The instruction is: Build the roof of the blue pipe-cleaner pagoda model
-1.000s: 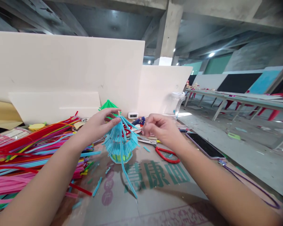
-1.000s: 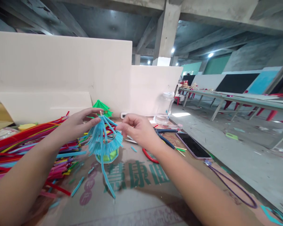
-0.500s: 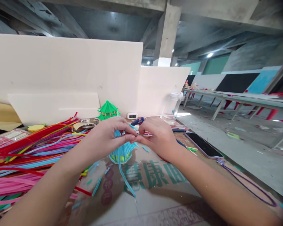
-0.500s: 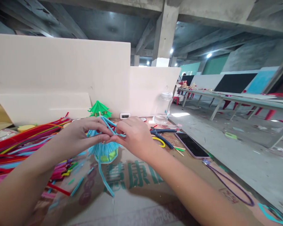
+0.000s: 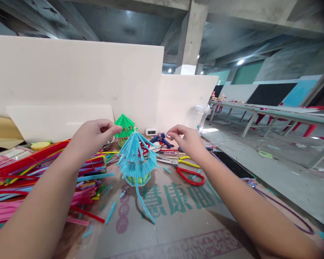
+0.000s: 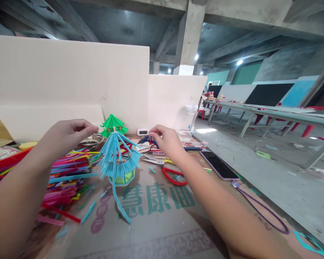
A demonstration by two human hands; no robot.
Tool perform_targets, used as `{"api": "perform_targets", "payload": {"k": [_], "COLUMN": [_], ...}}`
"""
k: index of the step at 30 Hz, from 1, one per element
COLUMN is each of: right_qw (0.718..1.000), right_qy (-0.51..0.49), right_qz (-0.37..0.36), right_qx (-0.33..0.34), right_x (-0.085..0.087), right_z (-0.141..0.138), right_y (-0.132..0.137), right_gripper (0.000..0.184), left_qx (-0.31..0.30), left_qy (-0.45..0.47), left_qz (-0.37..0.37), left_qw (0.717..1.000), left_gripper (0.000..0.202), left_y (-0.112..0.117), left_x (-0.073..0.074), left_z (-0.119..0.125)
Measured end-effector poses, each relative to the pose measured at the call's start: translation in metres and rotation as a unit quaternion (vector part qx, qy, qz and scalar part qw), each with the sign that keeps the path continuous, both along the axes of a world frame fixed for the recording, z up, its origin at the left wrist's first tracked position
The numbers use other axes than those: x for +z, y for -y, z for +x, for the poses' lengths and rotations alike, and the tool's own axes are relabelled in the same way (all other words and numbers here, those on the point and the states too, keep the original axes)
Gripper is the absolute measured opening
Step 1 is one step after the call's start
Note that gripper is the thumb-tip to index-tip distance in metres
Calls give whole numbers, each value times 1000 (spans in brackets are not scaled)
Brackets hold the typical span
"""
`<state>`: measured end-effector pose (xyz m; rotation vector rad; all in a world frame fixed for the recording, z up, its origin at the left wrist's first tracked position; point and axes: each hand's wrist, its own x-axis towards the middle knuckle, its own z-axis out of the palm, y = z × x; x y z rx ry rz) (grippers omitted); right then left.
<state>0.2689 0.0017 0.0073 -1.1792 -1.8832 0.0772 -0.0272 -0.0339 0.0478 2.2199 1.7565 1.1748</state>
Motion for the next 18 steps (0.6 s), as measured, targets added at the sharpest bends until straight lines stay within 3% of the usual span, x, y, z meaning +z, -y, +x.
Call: {"api": "perform_targets", "payload": {"k": [4, 9, 13, 18], "right_qw": [996, 987, 963, 925], "right_qy": [25, 98, 192, 291], "right_qz": [-64, -116, -185, -245], "right_qx": [-58, -58, -26, 9], "right_x": [-24, -43, -50, -43], "right_z": [20, 41, 52, 57], "right_y": [-35, -59, -63, -58], "right_gripper": [25, 29, 19, 25], "left_qx": [-25, -56, -78, -115], "left_qy": [43, 50, 53, 38], "left_qz": [1, 0, 13, 16], "left_qw": [999, 997, 995, 992], "left_gripper": [28, 37, 41, 42], "left_y": [-19, -23, -20, -24], "left_x": [-16, -24, -23, -25], "left_z": [-2, 6, 14, 19]}}
